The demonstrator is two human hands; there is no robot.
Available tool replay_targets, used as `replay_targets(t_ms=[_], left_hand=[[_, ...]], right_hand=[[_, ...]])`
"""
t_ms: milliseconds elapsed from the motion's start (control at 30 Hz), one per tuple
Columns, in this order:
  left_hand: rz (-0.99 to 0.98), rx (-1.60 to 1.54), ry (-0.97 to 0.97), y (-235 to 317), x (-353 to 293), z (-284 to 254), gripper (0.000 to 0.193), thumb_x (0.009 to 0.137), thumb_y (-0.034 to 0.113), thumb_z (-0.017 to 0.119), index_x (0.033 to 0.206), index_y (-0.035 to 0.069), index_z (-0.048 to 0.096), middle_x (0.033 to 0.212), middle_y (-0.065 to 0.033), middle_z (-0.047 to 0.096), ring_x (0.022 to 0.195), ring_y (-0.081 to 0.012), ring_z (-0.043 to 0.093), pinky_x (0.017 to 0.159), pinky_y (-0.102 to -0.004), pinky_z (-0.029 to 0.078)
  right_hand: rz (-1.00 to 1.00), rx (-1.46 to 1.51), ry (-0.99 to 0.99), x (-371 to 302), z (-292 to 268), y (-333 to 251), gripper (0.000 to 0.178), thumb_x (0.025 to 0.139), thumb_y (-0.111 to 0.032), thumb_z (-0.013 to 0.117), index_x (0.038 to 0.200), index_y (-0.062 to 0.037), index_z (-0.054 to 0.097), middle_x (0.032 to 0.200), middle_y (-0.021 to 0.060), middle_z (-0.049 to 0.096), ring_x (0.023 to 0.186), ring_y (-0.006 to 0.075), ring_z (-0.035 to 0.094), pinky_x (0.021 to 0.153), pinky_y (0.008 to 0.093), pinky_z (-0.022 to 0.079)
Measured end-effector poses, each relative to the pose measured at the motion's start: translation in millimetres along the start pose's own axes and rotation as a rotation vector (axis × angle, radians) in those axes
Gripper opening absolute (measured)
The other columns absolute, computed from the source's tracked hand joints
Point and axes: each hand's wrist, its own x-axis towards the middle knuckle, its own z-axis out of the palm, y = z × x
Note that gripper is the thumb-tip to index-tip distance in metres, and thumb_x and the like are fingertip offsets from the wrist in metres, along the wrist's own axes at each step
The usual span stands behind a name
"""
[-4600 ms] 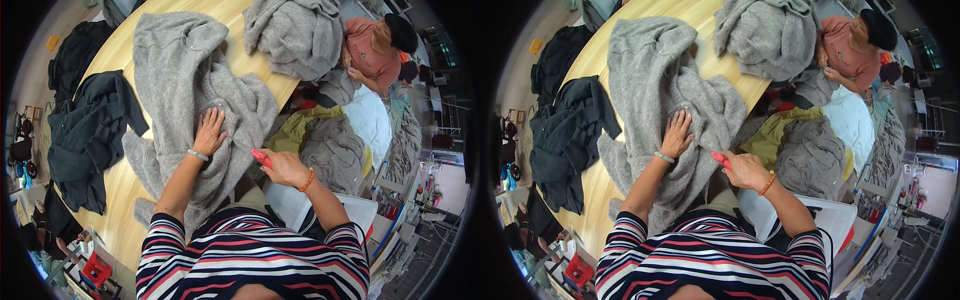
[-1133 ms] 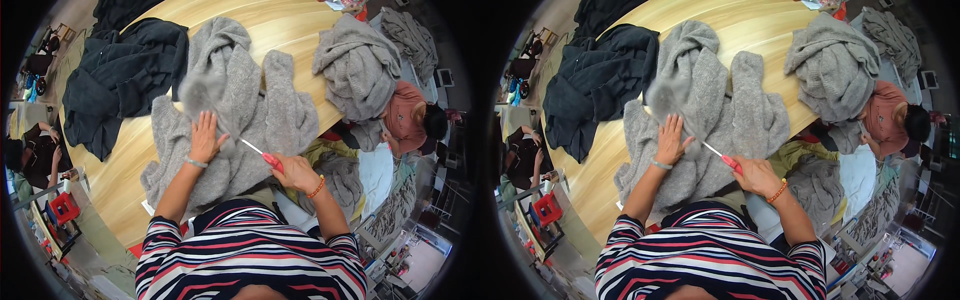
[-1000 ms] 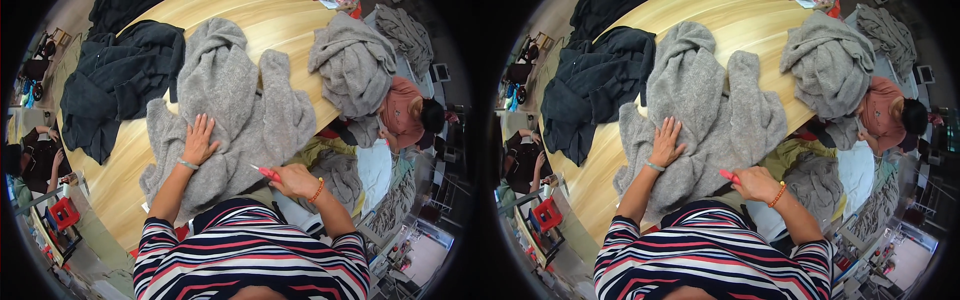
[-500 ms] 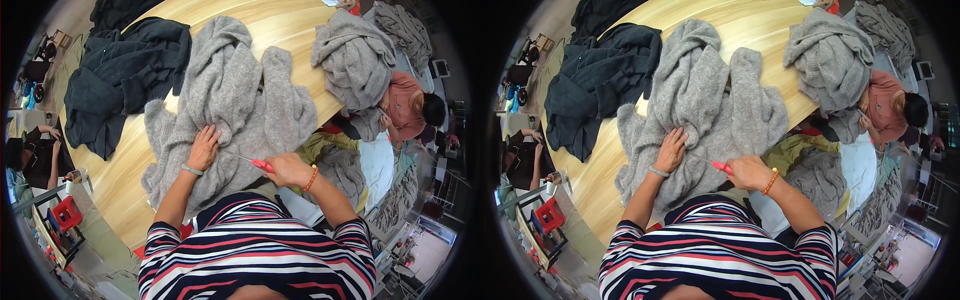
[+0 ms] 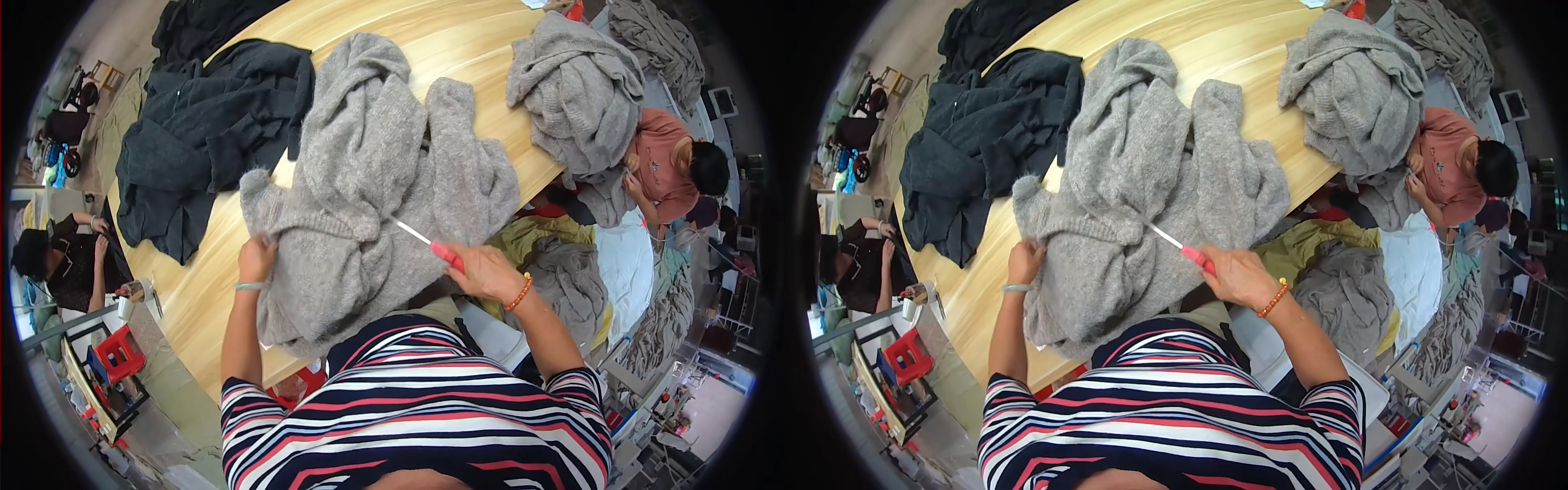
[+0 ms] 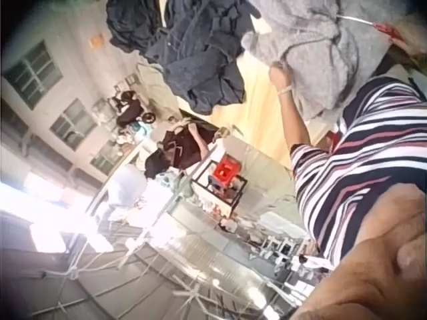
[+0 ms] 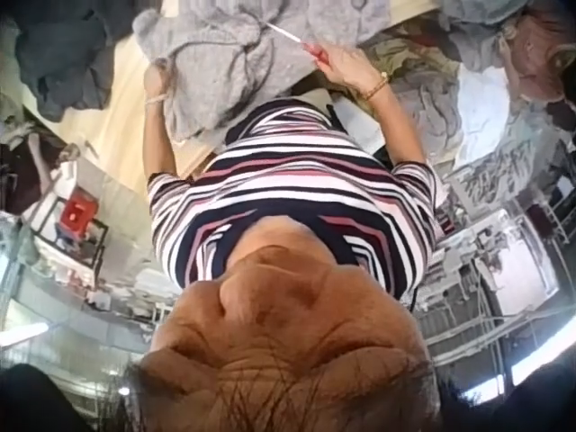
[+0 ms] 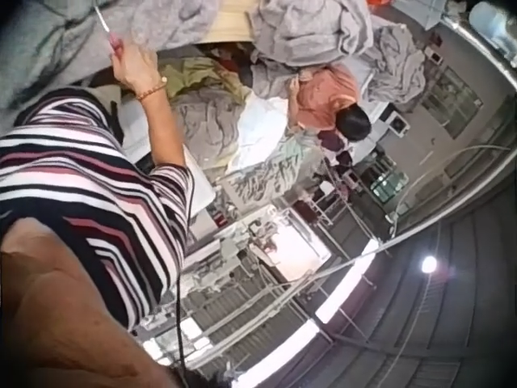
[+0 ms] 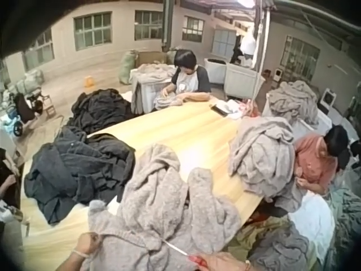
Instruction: Trimming loose threads and tags from finished garments using scissors.
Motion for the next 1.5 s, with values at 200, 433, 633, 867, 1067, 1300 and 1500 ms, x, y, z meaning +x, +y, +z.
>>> replay_targets(t_ms=[200,433,633,867,1067,1300,1500], left_hand=[[0.377,-0.611,0.152,88,-12,-99,0.013,0.089,0.012,0.059,0.085,0.000,0.059,0.064,-0.0011,0.054,0.057,-0.0106,0.053,0.052,-0.0276,0.042],[0.966,-1.033,0.252,266,-49,-206,0.014,0.093,0.012,0.057,0.095,0.000,0.052,0.093,-0.0090,0.058,0.083,-0.0135,0.053,0.075,-0.0256,0.042],[1.195,-1.185,0.288,359,-33,-224,0.017,0.093,0.017,0.058,0.093,0.003,0.049,0.092,-0.0081,0.057,0.083,-0.0134,0.051,0.077,-0.0265,0.040],[1.411,-1.008,0.269,489,24,-220,0.010,0.088,0.001,0.056,0.096,-0.006,0.056,0.109,-0.0240,0.058,0.100,-0.0249,0.057,0.087,-0.0323,0.044],[1.172,-0.895,-0.215,554,52,-127,0.025,0.085,0.008,0.066,0.109,0.005,0.061,0.131,-0.0161,0.049,0.118,-0.0284,0.051,0.097,-0.0338,0.041],[0.594,-0.177,-0.066,334,66,19,0.049,0.080,0.012,0.070,0.125,0.006,0.051,0.134,-0.0242,0.043,0.121,-0.0415,0.045,0.098,-0.0437,0.041],[0.302,0.117,-0.032,176,2,54,0.072,0.079,0.018,0.071,0.141,0.007,0.037,0.143,-0.0265,0.033,0.131,-0.0434,0.034,0.106,-0.0491,0.030]], right_hand=[[-0.146,0.025,-0.239,10,21,0,0.027,0.082,-0.026,0.058,0.108,-0.0182,0.060,0.079,0.0159,0.064,0.076,0.0366,0.063,0.065,0.0475,0.049],[-0.347,0.125,0.124,71,-10,-38,0.018,0.076,-0.016,0.060,0.088,-0.0031,0.063,0.081,0.0194,0.065,0.079,0.0369,0.064,0.065,0.0461,0.049],[-0.276,0.042,0.972,119,-141,31,0.032,0.090,-0.036,0.055,0.089,-0.0056,0.066,0.075,0.0165,0.064,0.070,0.0330,0.065,0.058,0.0441,0.049],[-0.097,-0.540,1.239,81,-341,157,0.021,0.088,-0.025,0.053,0.089,-0.0079,0.065,0.074,0.0118,0.066,0.064,0.0320,0.065,0.056,0.0426,0.054],[0.533,0.160,0.955,85,-447,348,0.028,0.064,-0.023,0.067,0.074,0.0032,0.068,0.074,0.0170,0.069,0.070,0.0275,0.069,0.065,0.0369,0.055],[0.340,0.162,0.951,55,-294,296,0.023,0.089,-0.020,0.058,0.093,0.0025,0.059,0.065,0.0079,0.063,0.057,0.0172,0.062,0.056,0.0317,0.049],[0.110,0.375,0.525,32,-152,216,0.044,0.088,-0.009,0.056,0.131,-0.0012,0.048,0.078,0.0071,0.063,0.068,0.0130,0.061,0.067,0.0280,0.049]])
